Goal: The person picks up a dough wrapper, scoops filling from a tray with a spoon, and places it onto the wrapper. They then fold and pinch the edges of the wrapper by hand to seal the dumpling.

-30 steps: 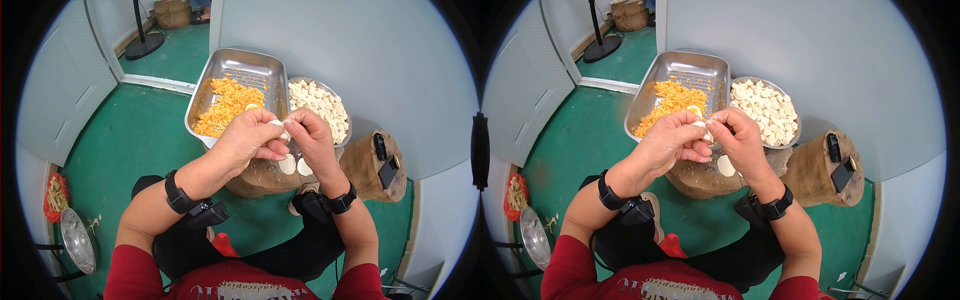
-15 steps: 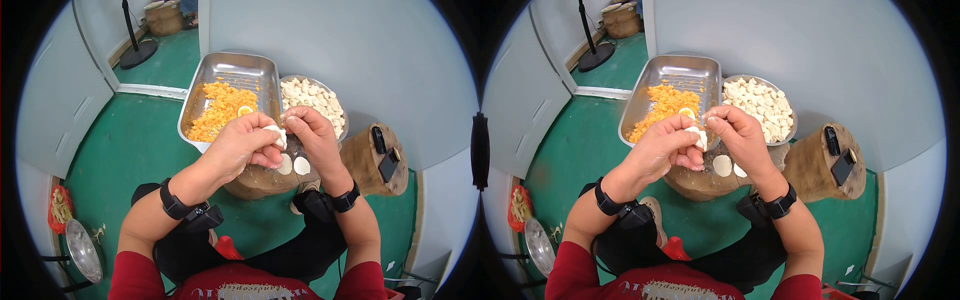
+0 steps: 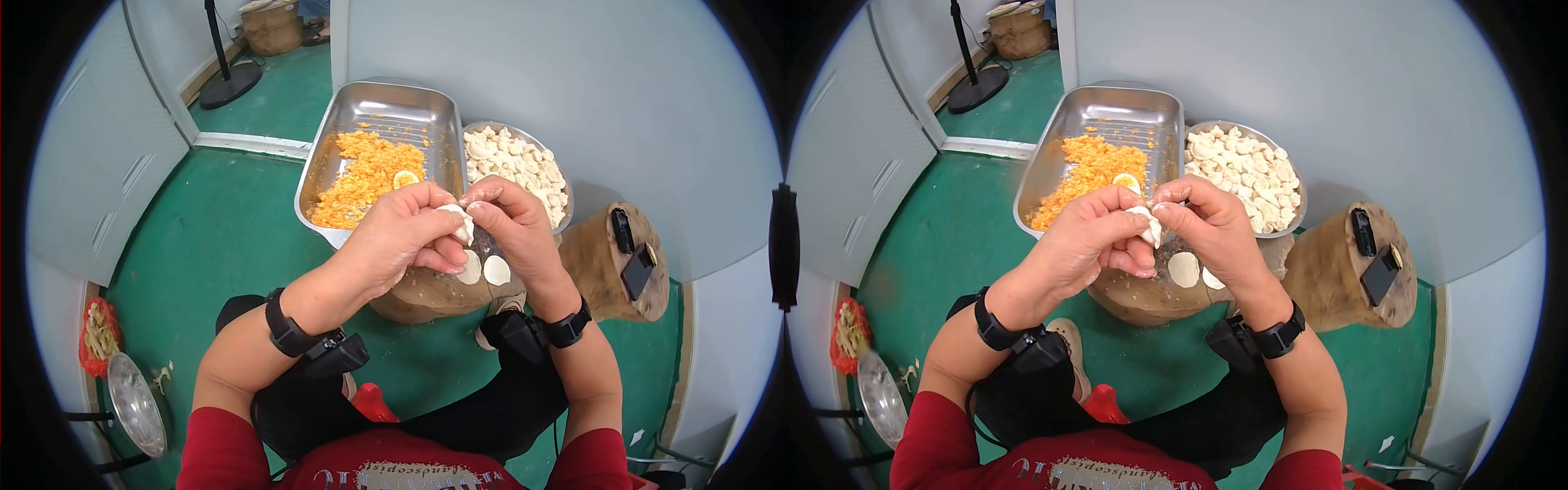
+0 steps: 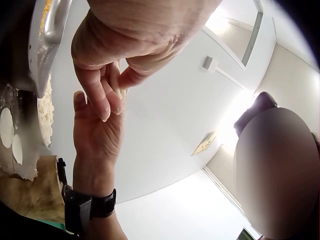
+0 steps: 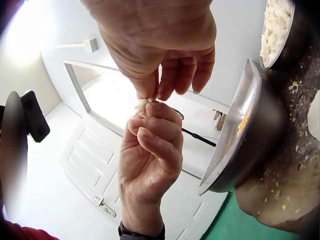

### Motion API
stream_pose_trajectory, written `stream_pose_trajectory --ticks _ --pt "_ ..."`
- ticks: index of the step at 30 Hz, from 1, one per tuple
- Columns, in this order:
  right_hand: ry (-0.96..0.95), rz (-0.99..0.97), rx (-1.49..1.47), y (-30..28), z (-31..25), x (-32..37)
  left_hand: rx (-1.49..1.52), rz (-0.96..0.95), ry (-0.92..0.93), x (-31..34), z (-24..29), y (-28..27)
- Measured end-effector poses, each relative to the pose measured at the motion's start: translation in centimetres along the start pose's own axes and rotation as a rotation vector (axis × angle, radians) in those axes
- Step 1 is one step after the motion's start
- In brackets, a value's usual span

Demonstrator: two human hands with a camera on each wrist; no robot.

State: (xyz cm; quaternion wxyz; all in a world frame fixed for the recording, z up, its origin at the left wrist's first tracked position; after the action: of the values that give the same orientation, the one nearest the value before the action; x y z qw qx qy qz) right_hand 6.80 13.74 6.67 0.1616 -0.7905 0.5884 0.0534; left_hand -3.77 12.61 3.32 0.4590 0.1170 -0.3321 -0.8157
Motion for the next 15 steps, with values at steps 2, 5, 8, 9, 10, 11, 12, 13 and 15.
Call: stream_pose_trajectory --ticks 2,5,8,9,10,11,12,13,15 --pt "0.004 -0.01 0.045 -0.05 0.1 -0.05 0.017 0.003 0.003 0.06 0.06 0.03" --pt "0.007 -0.007 0.055 -0.05 0.21 -0.1 0.001 0.012 0.003 0.03 0.01 -0.03" --pt "-0.025 -0.032 0.086 0.17 -0.34 -0.18 -0.01 0.03 0.005 -0.02 -0.03 -0.19" --pt "-0.025 -0.033 0.087 0.21 -0.43 -0.21 -0.01 0.031 0.005 0.01 -0.01 -0.2" --pt "-0.03 -0.049 0.099 0.39 -0.54 -0.24 -0.02 0.037 0.011 0.04 0.05 -0.23" --pt "-0.034 -0.064 0.112 0.54 -0.62 -0.26 -0.031 0.043 0.016 0.06 0.12 -0.26" --pt "-0.034 -0.064 0.112 0.47 -0.57 -0.28 -0.03 0.042 0.015 0.07 0.13 -0.22" --pt "-0.012 -0.078 0.111 0.44 -0.28 -0.28 -0.054 0.054 0.016 0.07 0.15 -0.28" --pt "0.01 -0.091 0.11 0.42 -0.03 -0.21 -0.076 0.066 0.017 0.11 0.17 -0.31"
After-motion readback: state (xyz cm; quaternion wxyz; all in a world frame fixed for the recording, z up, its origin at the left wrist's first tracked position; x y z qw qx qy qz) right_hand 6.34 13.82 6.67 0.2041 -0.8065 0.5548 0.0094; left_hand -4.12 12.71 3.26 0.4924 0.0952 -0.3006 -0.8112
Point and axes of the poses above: each hand's wrist, its own x-axis away from the middle knuckle, its own y-axis out of the palm, z = x × y, the point moved 9 cm from there along -x, towards the middle knuckle, and after that the axes turned 8 degrees about x, right-handed, at the moved point
